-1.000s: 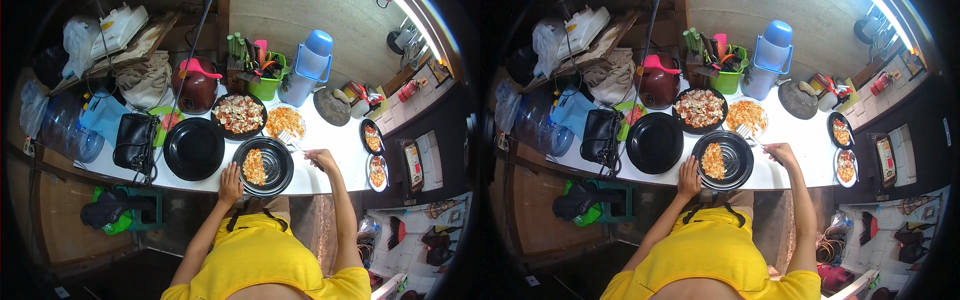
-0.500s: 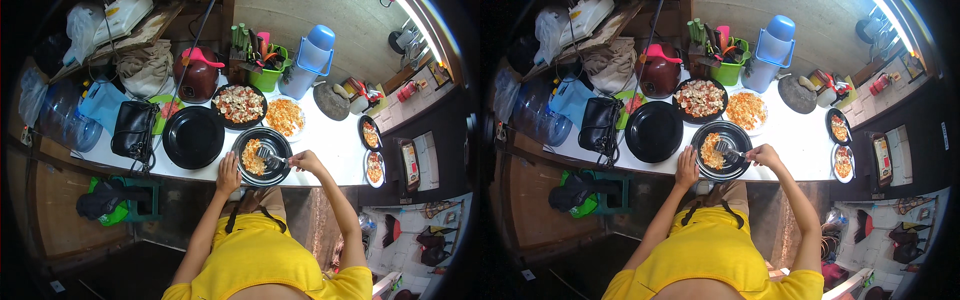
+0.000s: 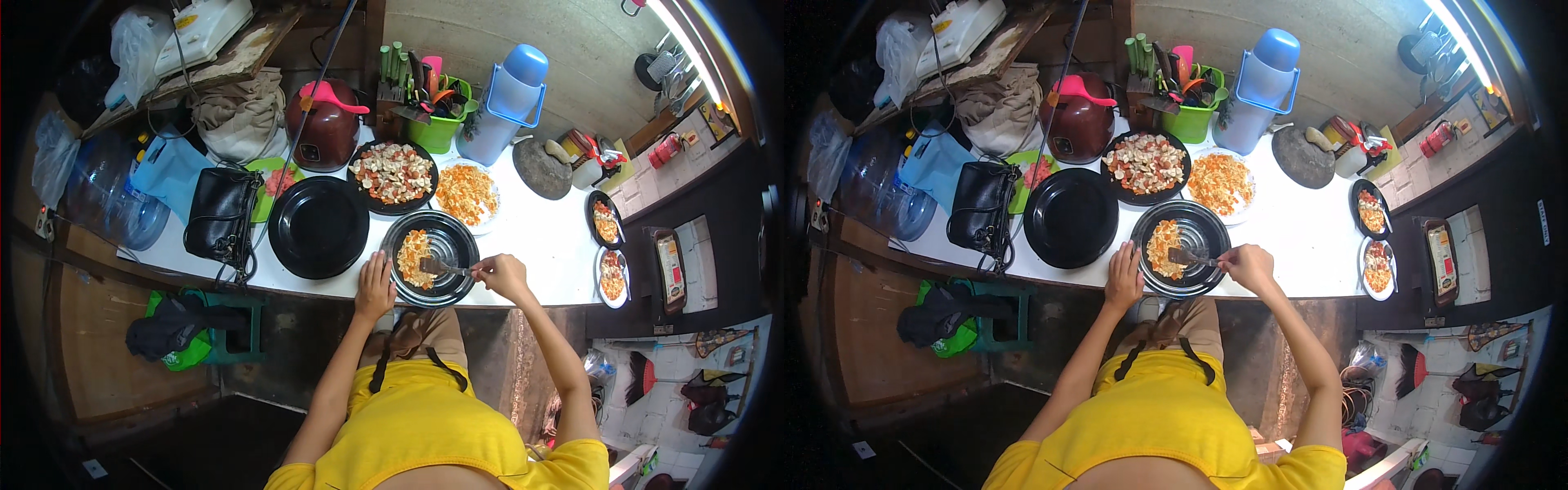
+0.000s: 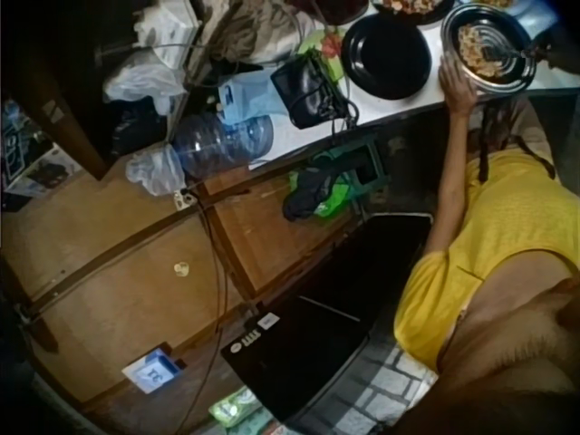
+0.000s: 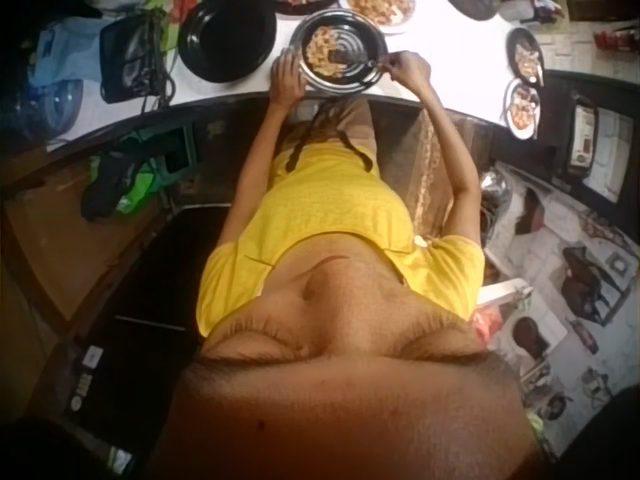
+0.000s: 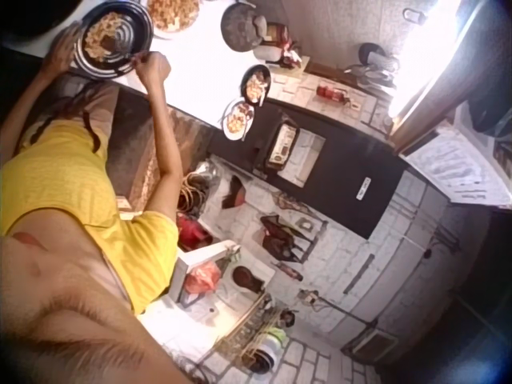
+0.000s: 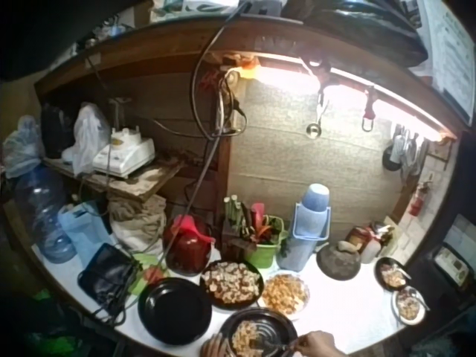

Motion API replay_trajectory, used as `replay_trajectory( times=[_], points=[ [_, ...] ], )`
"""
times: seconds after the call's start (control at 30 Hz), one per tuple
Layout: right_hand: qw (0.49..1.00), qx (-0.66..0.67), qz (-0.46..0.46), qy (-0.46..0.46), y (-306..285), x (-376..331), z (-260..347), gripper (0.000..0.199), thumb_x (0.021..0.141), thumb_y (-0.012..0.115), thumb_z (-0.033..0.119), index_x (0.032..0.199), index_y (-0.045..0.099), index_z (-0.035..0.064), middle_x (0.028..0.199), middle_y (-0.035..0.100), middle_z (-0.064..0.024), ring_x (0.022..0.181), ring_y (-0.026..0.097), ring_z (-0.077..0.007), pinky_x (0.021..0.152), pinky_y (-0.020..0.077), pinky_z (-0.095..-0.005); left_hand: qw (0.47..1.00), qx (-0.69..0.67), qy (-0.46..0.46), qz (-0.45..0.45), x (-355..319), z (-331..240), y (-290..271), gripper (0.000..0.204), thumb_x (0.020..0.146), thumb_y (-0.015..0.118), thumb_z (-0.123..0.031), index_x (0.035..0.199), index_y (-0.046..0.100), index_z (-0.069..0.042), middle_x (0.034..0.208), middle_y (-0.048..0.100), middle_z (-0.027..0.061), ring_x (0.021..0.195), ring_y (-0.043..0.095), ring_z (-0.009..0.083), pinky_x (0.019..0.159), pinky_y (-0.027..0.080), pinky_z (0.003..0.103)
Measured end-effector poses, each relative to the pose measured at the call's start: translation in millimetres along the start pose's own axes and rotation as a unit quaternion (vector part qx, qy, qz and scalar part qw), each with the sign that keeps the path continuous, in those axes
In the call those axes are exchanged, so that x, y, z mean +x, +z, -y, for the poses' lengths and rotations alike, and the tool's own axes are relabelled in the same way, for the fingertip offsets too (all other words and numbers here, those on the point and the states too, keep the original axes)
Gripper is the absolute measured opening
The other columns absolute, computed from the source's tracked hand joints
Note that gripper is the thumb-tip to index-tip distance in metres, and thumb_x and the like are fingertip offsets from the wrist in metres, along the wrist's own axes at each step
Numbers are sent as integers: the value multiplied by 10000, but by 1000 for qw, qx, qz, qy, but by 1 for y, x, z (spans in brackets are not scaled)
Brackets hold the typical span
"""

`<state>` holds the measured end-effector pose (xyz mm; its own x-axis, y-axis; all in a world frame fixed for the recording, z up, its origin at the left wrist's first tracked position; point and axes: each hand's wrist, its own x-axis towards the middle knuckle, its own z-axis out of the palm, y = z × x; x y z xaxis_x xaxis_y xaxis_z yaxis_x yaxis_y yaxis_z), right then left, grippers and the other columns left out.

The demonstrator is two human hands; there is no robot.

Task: The person uses a fork to transfer shredded food from a white plate to a black plate, spreading it evenly. They then add pieces of a white and red mixture from another plate onto the shredded food. The person continues to arrange the food on the black plate using the fork.

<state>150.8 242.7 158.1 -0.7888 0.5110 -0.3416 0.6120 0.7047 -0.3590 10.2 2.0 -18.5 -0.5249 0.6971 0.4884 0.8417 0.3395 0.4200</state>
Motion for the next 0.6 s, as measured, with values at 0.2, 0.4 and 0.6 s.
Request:
replay_trajectory(
  times=[0.2, 0.4, 0.6],
  points=[
    [979, -102, -135, -115, 10, -28, 12, 156, 797, 711, 259, 871, 752, 129, 675, 674, -80, 606, 641, -270, 548, 477, -379, 1000, -9, 2, 5, 1, -3, -3, 565, 823, 517, -143, 1345, 436, 59, 1443, 369, 254, 1354, 337, 401, 1106, 277, 499],
    [946, -140, -227, -183, 19, -35, 15, 96, 788, 696, 180, 858, 729, 124, 744, 673, -72, 629, 646, -259, 551, 484, -378, 1000, -10, 3, 7, 2, -3, -5, 567, 826, 514, -141, 1351, 430, 56, 1448, 364, 254, 1360, 328, 400, 1110, 271, 497],
    [935, -133, -254, -208, 28, -32, 16, 36, 771, 661, 102, 793, 690, 103, 682, 633, -60, 636, 641, -238, 567, 487, -365, 1000, -7, 3, 13, 1, -1, -3, 543, 850, 511, -181, 1324, 448, 75, 1448, 362, 262, 1361, 330, 398, 1106, 274, 505]
  ],
)
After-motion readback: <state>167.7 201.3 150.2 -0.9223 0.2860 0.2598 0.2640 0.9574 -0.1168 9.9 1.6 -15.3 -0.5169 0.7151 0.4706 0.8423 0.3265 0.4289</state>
